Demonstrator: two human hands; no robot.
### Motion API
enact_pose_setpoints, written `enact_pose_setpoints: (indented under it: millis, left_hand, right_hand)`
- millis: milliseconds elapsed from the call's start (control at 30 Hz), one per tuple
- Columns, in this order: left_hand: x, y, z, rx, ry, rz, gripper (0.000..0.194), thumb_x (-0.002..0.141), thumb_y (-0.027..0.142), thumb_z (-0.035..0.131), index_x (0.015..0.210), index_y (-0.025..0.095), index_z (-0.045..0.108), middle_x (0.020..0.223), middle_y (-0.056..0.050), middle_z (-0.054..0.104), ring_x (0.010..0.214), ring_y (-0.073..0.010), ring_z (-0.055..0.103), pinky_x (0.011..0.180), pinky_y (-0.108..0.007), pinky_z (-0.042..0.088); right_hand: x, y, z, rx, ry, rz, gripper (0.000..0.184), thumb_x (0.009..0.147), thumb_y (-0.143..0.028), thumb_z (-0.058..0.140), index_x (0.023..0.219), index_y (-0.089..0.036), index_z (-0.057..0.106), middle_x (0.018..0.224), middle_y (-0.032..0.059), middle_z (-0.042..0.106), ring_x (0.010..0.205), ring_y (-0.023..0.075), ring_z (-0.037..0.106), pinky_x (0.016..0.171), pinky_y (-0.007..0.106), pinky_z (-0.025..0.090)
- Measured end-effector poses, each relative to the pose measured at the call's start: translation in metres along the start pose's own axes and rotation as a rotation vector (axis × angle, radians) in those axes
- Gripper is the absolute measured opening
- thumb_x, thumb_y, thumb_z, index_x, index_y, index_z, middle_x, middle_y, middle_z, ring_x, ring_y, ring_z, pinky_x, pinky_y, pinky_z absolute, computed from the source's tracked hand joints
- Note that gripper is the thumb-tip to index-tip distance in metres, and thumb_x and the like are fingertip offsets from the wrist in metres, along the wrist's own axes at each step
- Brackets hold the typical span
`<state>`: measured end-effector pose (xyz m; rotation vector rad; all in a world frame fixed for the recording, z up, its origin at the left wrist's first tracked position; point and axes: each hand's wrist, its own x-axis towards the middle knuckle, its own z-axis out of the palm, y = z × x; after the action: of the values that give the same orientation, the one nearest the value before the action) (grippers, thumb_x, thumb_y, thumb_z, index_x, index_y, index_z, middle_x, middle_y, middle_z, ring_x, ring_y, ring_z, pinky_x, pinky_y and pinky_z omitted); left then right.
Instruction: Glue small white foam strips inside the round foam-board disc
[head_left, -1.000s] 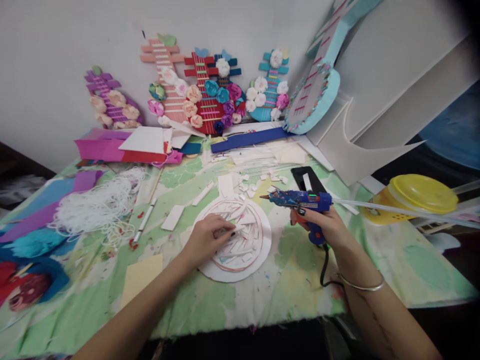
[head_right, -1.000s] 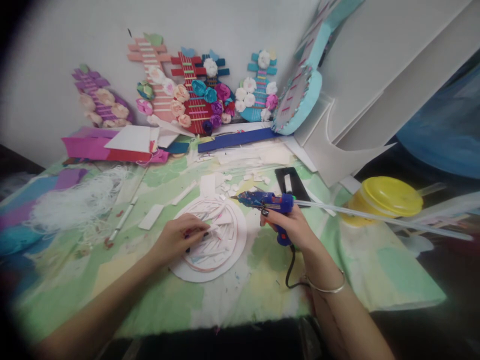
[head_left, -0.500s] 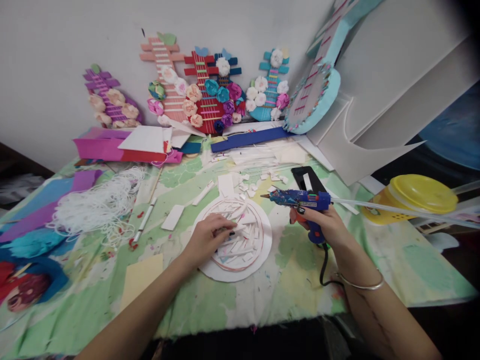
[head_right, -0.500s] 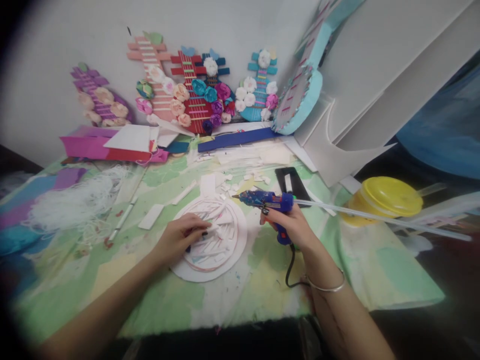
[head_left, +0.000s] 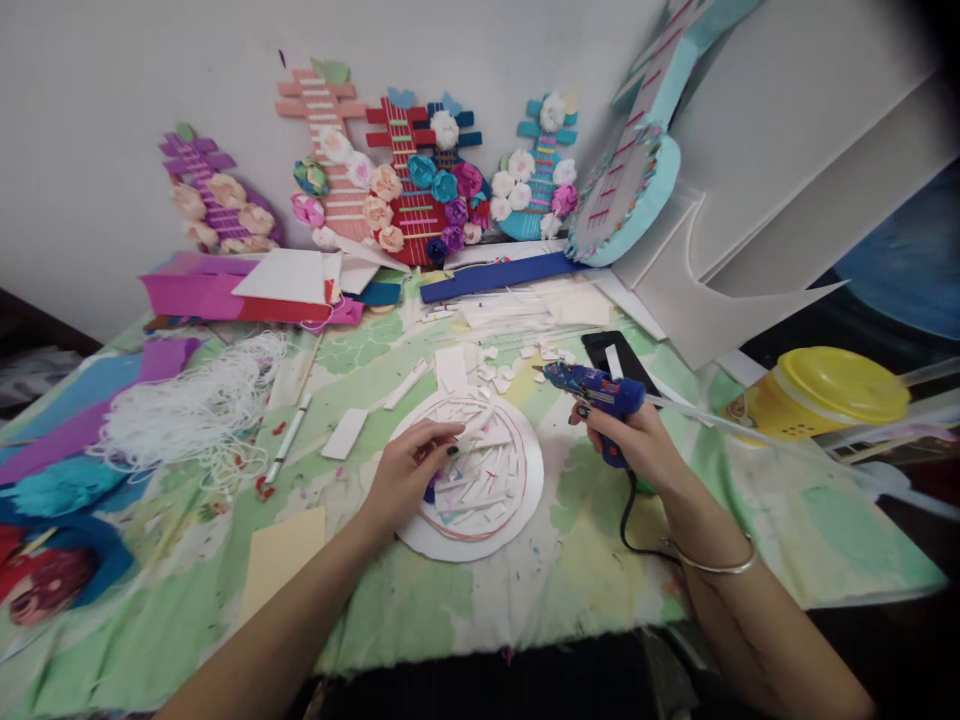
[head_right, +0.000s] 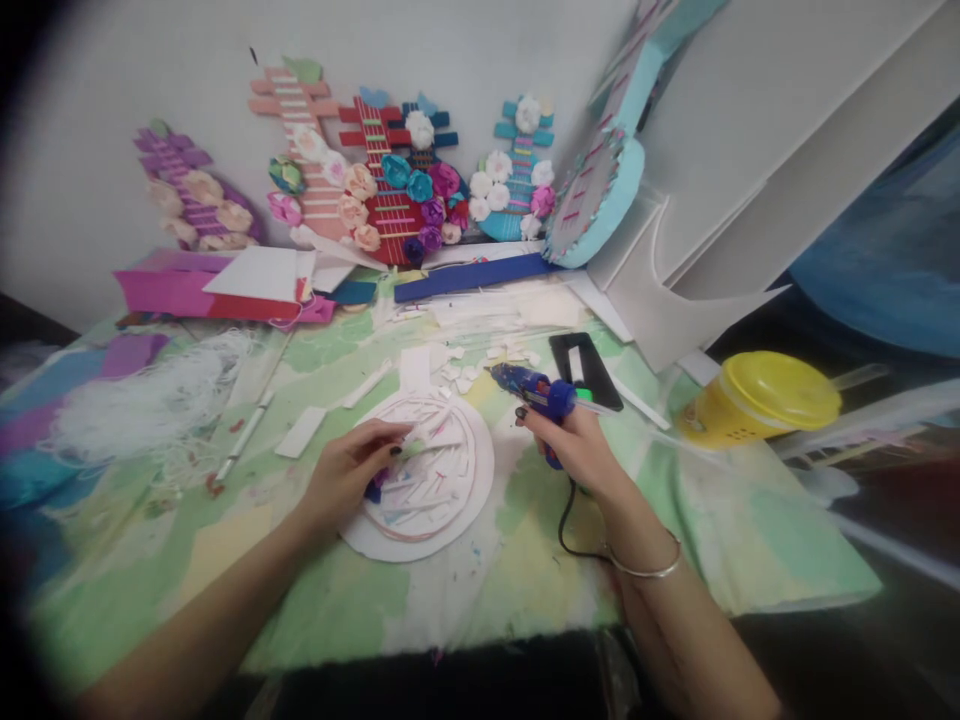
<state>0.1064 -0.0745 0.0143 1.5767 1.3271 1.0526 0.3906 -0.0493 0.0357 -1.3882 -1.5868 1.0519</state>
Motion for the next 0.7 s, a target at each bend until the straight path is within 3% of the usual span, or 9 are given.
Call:
enact_pose_setpoints:
  millis: [133, 233, 367, 467, 700]
  left_hand:
    - [0.002, -0.001, -0.001, -0.21, 0.048, -0.134, 0.023, 0.075, 0.03, 0.064, 0.094, 0.017, 0.067, 0.077, -0.003, 0.064, 0.058, -0.0086, 0.052, 0.05, -0.019, 0.04]
    - [0.005, -0.002, -0.003, -0.366, 0.069, -0.204, 0.025, 0.069, 0.03, 0.07, 0.09, 0.015, 0.068, 0.078, -0.004, 0.065, 0.061, -0.0091, 0.054, 0.052, -0.018, 0.042]
    - [0.006, 0.001, -0.006, -0.609, 0.041, -0.259, 0.03, 0.063, 0.027, 0.076, 0.088, 0.013, 0.069, 0.077, -0.004, 0.066, 0.065, -0.0115, 0.058, 0.056, -0.02, 0.046]
    - [0.005, 0.004, -0.009, -0.826, -0.007, -0.287, 0.031, 0.06, 0.022, 0.078, 0.088, 0.013, 0.068, 0.071, -0.003, 0.065, 0.061, -0.0116, 0.058, 0.056, -0.021, 0.048]
    - [0.004, 0.004, -0.013, -1.065, -0.141, -0.363, 0.02, 0.07, 0.009, 0.068, 0.09, 0.011, 0.065, 0.067, -0.002, 0.06, 0.057, -0.008, 0.053, 0.056, -0.018, 0.047]
  right_hand:
    - [0.002, -0.007, 0.001, -0.584, 0.054, -0.101, 0.022, 0.08, -0.039, 0.051, 0.085, -0.018, 0.052, 0.063, 0.0013, 0.054, 0.056, 0.0163, 0.05, 0.051, 0.026, 0.032]
    - [0.002, -0.013, 0.003, -0.879, -0.018, -0.152, 0.022, 0.08, -0.031, 0.051, 0.096, -0.017, 0.048, 0.08, 0.0062, 0.06, 0.067, 0.0194, 0.055, 0.051, 0.025, 0.029]
    - [0.0, -0.011, 0.006, -1.038, -0.135, -0.201, 0.021, 0.08, -0.031, 0.051, 0.095, -0.017, 0.046, 0.099, 0.0098, 0.059, 0.074, 0.0194, 0.057, 0.048, 0.025, 0.023]
    - [-0.002, -0.008, 0.007, -1.127, -0.177, -0.209, 0.021, 0.08, -0.032, 0.052, 0.094, -0.017, 0.046, 0.101, 0.0098, 0.057, 0.075, 0.0201, 0.057, 0.048, 0.026, 0.02]
    - [-0.006, -0.009, 0.006, -1.236, -0.192, -0.171, 0.026, 0.079, -0.028, 0.053, 0.099, -0.016, 0.045, 0.109, 0.0116, 0.055, 0.067, 0.0186, 0.056, 0.047, 0.027, 0.019]
